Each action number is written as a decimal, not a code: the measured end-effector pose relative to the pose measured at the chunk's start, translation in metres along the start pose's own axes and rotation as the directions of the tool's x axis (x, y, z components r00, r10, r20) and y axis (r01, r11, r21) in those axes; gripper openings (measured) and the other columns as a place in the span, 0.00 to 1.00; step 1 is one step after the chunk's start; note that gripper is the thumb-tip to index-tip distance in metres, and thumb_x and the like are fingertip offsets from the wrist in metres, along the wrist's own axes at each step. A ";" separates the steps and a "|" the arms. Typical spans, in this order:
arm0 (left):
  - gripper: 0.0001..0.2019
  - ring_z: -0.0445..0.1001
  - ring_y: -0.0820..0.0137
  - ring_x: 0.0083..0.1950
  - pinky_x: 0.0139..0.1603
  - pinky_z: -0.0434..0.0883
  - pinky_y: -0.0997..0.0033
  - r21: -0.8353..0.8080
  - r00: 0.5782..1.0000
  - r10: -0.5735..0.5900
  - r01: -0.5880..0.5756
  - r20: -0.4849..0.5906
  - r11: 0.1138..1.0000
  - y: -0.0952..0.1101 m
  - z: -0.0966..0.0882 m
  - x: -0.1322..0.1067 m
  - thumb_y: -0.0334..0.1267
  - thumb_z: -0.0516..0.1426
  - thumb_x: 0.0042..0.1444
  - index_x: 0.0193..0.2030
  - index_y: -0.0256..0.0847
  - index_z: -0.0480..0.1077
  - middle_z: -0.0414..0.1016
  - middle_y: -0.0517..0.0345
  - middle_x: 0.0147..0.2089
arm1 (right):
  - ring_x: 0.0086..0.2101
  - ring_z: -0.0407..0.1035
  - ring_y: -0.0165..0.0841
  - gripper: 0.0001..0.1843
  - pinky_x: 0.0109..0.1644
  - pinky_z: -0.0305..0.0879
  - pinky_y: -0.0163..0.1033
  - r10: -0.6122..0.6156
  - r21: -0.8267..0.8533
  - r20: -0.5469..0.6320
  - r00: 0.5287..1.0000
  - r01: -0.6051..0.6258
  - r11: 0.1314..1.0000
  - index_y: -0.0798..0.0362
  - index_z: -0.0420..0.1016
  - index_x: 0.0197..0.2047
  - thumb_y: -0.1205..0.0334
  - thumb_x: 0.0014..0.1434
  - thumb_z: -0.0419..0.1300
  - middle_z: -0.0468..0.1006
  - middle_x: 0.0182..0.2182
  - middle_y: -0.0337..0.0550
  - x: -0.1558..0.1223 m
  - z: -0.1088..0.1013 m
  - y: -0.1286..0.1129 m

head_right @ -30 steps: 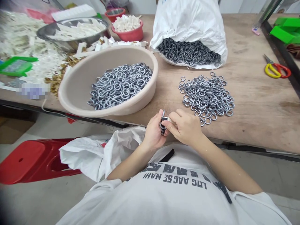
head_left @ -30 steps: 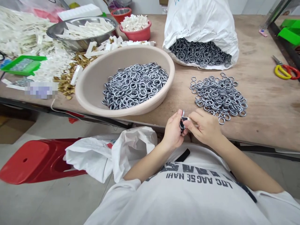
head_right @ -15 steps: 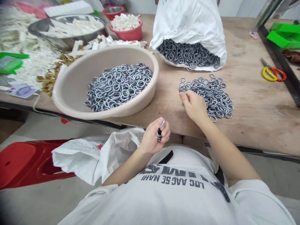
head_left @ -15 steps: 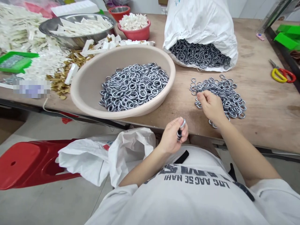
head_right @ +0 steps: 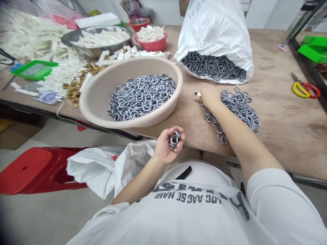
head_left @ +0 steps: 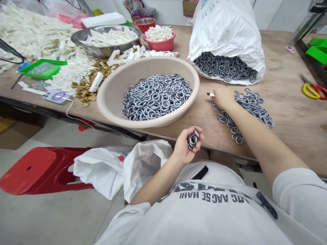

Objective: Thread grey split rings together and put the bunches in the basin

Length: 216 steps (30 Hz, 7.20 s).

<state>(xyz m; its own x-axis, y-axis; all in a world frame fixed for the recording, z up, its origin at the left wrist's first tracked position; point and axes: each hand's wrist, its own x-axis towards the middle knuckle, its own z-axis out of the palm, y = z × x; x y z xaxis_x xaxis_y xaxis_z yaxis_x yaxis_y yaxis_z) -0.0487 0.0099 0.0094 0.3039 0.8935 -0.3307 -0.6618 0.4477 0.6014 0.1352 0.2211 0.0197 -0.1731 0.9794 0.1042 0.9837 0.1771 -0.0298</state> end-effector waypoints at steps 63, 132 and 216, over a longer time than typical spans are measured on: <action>0.12 0.61 0.81 0.18 0.14 0.51 0.81 -0.054 0.996 0.088 -0.086 0.026 0.995 -0.008 0.012 -0.009 0.42 0.60 0.51 0.30 0.40 0.61 0.72 0.62 0.30 | 0.45 0.74 0.48 0.18 0.43 0.65 0.44 -0.028 0.010 0.022 0.999 0.028 1.000 0.58 0.80 0.49 0.55 0.63 0.59 0.78 0.49 0.61 -0.054 -0.010 -0.024; 0.19 0.61 0.79 0.17 0.15 0.54 0.80 0.253 0.983 0.144 -0.169 0.117 0.952 -0.021 0.018 -0.005 0.53 0.60 0.59 0.31 0.39 0.64 0.63 0.67 0.22 | 0.26 0.59 0.27 0.23 0.32 0.48 0.37 -0.319 0.517 -0.282 0.905 0.424 0.744 0.52 0.63 0.26 0.49 0.69 0.54 0.65 0.23 0.36 -0.216 -0.049 -0.039; 0.16 0.63 0.74 0.25 0.28 0.63 0.73 0.732 0.818 0.530 -0.500 0.223 0.463 0.031 0.038 -0.026 0.51 0.55 0.64 0.34 0.41 0.69 0.65 0.63 0.24 | 0.34 0.69 0.30 0.17 0.39 0.66 0.37 -0.245 0.972 -0.204 0.948 0.225 0.061 0.48 0.70 0.47 0.46 0.63 0.62 0.74 0.36 0.38 -0.180 -0.073 -0.065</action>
<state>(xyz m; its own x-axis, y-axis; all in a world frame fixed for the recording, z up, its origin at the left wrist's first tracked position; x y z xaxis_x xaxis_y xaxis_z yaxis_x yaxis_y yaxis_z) -0.0511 0.0023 0.0647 0.0511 0.9762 0.2106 0.0437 -0.2128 0.9761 0.1057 0.0266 0.0753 -0.3955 0.8649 0.3090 -0.0250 0.3262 -0.9450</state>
